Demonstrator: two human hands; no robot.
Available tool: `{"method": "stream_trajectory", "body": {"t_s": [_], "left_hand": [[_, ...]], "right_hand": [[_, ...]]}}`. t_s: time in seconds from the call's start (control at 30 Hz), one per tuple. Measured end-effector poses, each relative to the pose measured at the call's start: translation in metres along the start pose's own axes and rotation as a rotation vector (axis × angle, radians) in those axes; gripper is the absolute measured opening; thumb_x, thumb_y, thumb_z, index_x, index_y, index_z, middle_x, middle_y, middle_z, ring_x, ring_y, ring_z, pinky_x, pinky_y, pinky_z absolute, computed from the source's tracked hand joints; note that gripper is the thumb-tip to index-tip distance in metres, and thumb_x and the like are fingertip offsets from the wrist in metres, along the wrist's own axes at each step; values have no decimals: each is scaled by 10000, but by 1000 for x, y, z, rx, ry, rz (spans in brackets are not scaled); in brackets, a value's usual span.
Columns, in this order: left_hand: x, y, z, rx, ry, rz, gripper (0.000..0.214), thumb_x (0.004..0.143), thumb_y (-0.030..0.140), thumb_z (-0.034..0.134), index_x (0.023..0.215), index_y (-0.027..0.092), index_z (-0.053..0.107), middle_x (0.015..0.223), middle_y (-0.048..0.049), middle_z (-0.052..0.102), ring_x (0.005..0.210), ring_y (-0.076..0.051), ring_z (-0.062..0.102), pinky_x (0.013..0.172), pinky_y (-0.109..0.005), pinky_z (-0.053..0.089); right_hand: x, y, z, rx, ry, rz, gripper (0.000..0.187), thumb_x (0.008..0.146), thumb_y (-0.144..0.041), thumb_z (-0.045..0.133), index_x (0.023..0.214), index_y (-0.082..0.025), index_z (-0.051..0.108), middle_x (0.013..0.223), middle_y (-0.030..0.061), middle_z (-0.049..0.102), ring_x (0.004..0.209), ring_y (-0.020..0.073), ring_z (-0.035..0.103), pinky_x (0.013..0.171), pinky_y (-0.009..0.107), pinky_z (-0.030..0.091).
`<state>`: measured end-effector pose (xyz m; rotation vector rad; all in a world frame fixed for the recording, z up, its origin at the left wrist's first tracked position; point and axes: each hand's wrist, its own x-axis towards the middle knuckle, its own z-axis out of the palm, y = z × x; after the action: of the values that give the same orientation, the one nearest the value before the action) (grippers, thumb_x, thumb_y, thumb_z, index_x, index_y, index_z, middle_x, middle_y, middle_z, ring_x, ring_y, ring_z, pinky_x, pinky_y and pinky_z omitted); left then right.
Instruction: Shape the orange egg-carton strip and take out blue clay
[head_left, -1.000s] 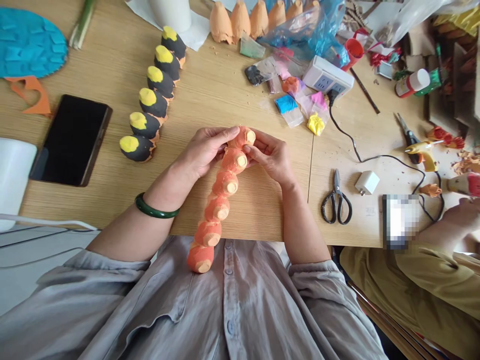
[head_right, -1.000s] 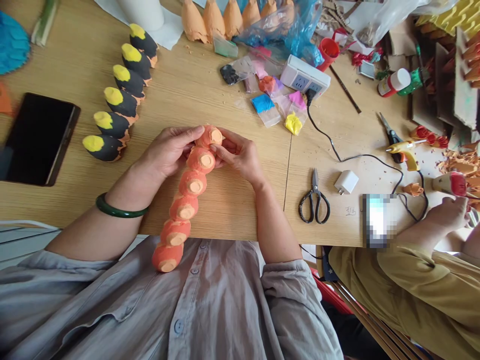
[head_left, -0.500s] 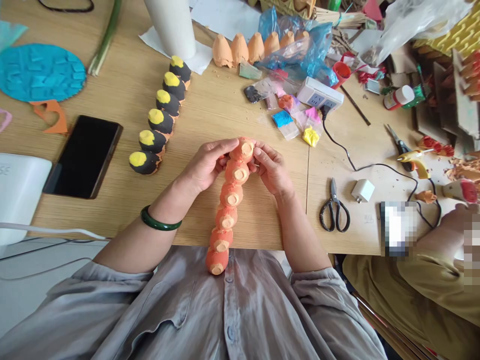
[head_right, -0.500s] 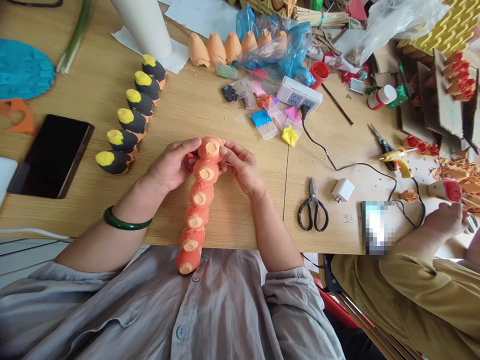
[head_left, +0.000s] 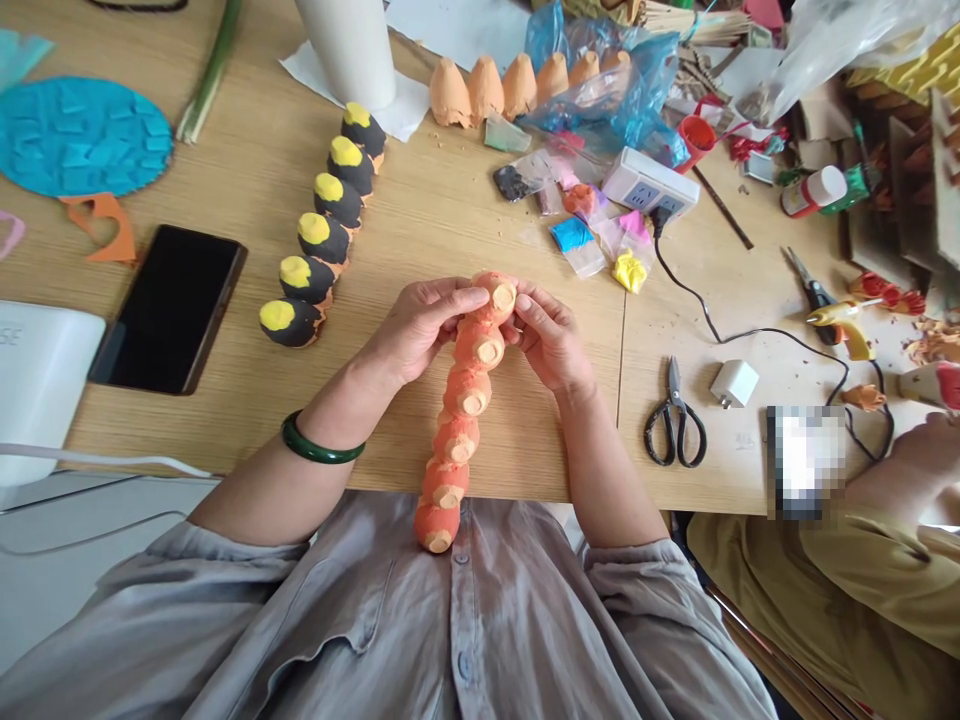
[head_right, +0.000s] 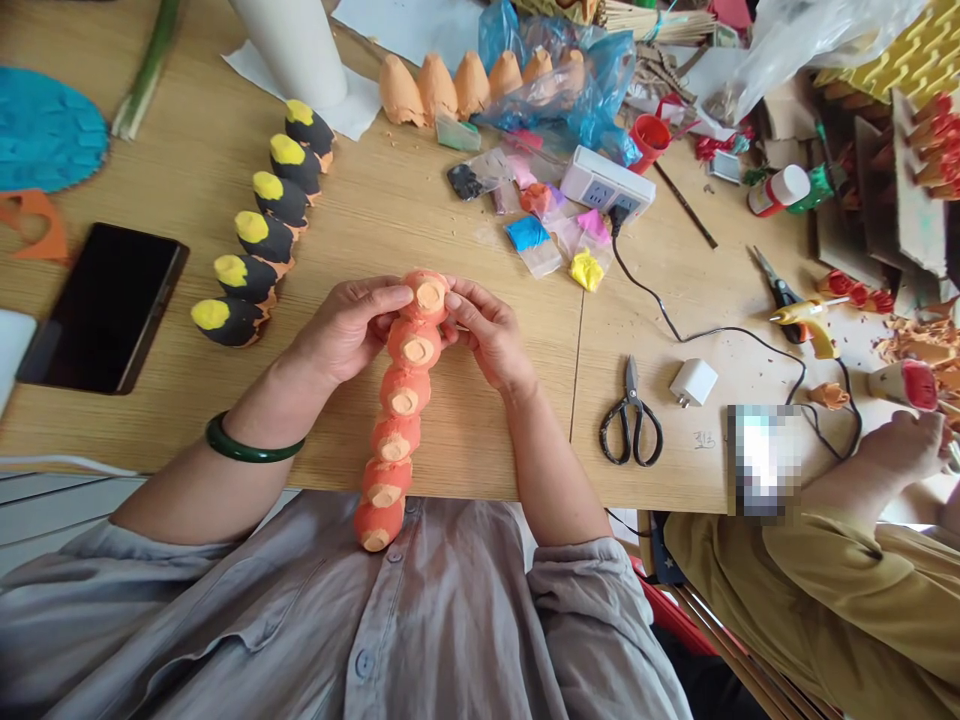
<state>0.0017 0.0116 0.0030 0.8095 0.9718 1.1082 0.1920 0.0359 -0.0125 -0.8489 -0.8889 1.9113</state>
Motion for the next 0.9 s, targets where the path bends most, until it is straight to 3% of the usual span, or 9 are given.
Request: {"method": "stream_trajectory", "body": {"t_s": [0.23,0.53,0.63,0.77,0.9], "left_hand": [[-4,3,3,-33,-54,-10,407,781,534,1013,921,188,852,835,-80,854,733,-224,805,670,-298,602],[-4,5,3,-34,-48,7,427,743,524,1051,909,176,869,821,-93,857,749,-237,824,681,-295,625],[-4,4,1,-62,-101,-15,421,764,511,1026,951,172,859,824,-92,849,737,-228,812,676,-286,623],[-4,5,-2,-75,-184,-44,493,803,610,979,1010,181,852,900,-113,864,748,-241,810,652,-288,604],[-5,6,-1,-52,-156,-49,540,799,696,970,895,186,825,822,-113,835,724,-266,807,636,-314,599]], "right_hand": [[0,-1,3,-58,-1,-37,516,769,-594,1031,1089,-256,810,754,-73,654,631,94,515,643,237,576],[1,-1,4,-80,30,-15,592,683,-649,1035,1035,-244,787,811,-45,704,661,107,537,659,267,588],[0,-2,6,-67,15,-27,584,681,-637,1049,1040,-253,795,783,-55,690,646,106,535,665,266,596],[-2,-3,6,-61,20,-21,557,689,-617,1051,1047,-263,812,773,-59,687,635,108,519,668,273,595],[-2,-1,5,-67,28,-26,562,692,-590,1053,1085,-261,823,811,-53,707,648,108,535,670,272,575]]}}
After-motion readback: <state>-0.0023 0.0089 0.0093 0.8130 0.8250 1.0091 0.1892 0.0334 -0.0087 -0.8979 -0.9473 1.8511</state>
